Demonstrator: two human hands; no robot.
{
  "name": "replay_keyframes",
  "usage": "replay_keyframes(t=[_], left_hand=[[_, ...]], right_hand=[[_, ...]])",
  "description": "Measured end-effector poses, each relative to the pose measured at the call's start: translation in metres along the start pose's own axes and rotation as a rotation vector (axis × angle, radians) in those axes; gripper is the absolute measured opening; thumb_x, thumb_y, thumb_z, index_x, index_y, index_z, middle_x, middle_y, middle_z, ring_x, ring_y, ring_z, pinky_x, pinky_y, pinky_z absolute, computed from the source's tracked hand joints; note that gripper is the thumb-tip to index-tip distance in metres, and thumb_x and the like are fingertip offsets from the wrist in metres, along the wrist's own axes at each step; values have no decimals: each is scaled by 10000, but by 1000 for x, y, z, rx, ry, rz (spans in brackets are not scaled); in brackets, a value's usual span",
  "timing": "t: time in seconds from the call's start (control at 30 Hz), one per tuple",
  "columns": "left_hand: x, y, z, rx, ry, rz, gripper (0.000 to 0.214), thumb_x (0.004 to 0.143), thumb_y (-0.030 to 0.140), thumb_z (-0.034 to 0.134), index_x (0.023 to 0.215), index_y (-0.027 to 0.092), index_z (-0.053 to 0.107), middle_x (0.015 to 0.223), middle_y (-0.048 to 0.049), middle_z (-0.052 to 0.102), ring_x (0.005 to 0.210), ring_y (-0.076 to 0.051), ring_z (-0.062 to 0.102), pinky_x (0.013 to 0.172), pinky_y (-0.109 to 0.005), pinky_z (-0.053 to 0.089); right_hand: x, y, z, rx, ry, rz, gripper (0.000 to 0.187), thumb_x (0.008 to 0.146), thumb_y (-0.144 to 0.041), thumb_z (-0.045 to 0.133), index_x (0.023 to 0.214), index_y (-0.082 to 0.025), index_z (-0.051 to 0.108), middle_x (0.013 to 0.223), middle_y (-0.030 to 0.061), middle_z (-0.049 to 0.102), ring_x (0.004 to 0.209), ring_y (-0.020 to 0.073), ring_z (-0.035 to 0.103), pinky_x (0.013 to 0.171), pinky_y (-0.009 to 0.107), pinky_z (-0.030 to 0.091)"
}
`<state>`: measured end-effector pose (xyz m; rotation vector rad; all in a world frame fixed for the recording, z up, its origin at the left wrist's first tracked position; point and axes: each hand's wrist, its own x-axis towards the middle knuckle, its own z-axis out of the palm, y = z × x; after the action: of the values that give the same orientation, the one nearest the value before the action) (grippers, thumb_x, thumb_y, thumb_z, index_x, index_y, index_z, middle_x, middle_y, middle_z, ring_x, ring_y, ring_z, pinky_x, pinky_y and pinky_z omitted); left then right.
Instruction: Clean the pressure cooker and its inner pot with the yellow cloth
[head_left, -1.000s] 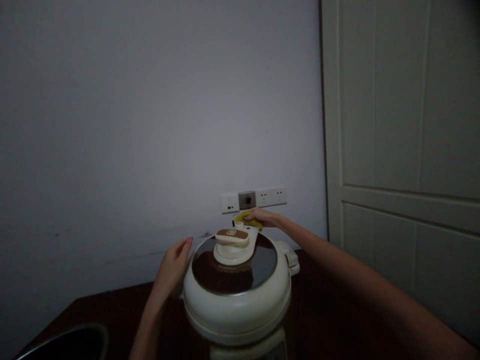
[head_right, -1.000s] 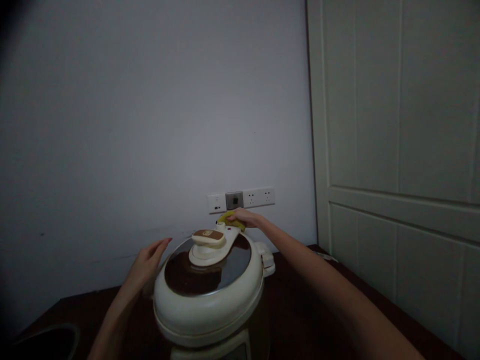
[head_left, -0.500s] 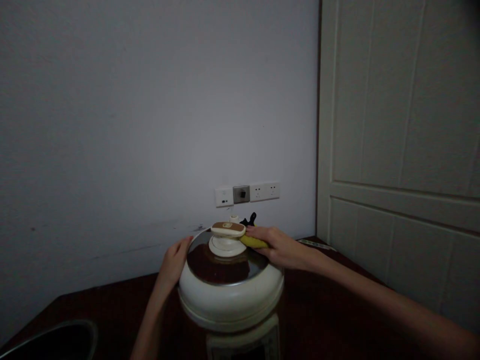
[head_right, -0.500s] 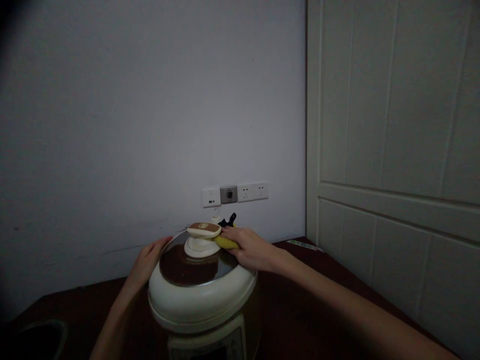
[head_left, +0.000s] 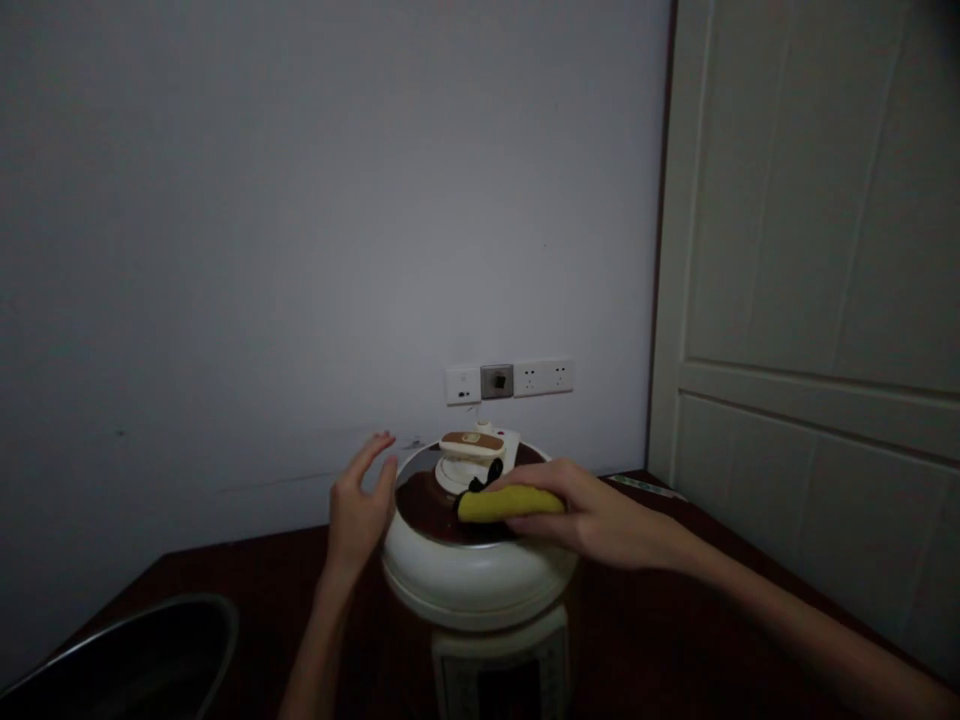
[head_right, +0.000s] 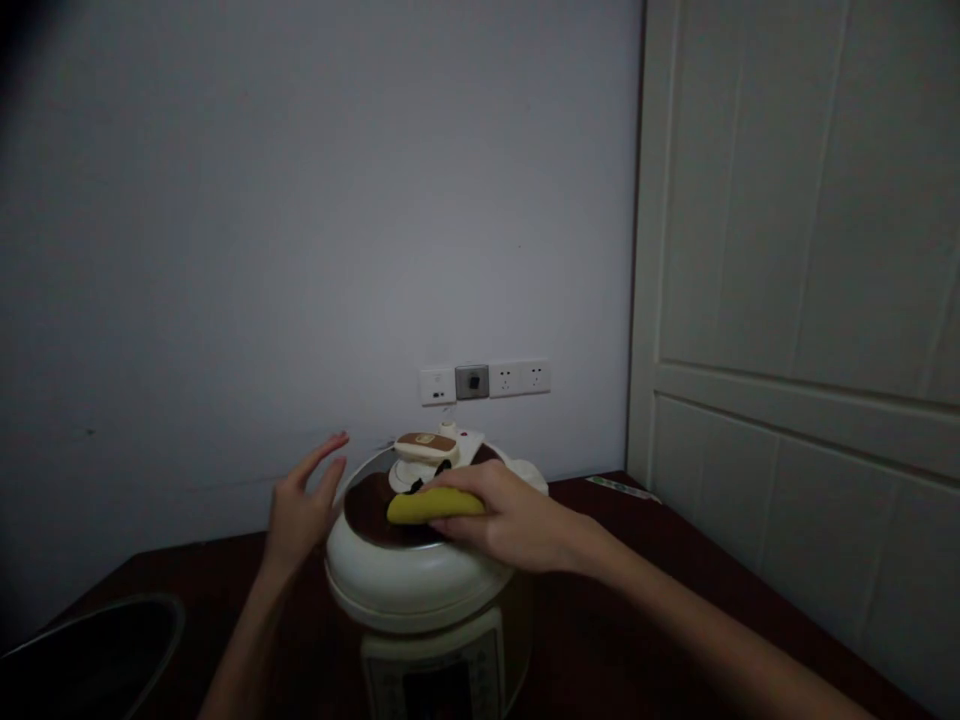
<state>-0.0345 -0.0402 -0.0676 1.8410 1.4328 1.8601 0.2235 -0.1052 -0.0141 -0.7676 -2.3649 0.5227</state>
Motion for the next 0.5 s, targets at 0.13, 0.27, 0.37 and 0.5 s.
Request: replay_keyframes(t=[0.13, 0.27, 0.37, 0.5], left_hand=[[-23, 46, -9, -237, -317, 136, 492, 763, 384, 588, 1228, 223, 586, 1299, -52, 574, 1218, -221, 509, 1033, -330, 395], [-24, 74, -1, -156, -364, 107, 390, 681, 339, 653, 1041, 196, 694, 1045, -50, 704, 960, -248, 644, 881, -342, 502], [1, 86, -3, -140, -292, 71, 323, 657, 384, 644, 853, 140, 723, 828, -46, 721, 765, -233, 658, 697, -314, 537], [61, 92, -17, 8, -101, 93, 361, 665, 391, 633, 898, 124, 705, 833, -57, 712, 751, -220, 648, 627, -282, 512]], right_hand=[[14, -11, 1, -11, 166, -114, 191, 864, -279, 570, 1034, -195, 593, 957, 32, 611, 856, 156, 567, 770, 297, 467], [24, -22, 0, -54, 304, -271, 211, 880, -298, 546, 1067, -205, 575, 995, 52, 578, 965, 180, 543, 872, 353, 449], [21, -23, -9, -66, 381, -243, 427, 882, -350, 534, 1288, -247, 450, 1198, 72, 540, 1112, 206, 512, 959, 396, 428], [-1, -4, -25, -13, 512, -126, 455, 882, -404, 504, 1314, -278, 437, 1340, 73, 473, 1215, 236, 468, 1003, 448, 416]])
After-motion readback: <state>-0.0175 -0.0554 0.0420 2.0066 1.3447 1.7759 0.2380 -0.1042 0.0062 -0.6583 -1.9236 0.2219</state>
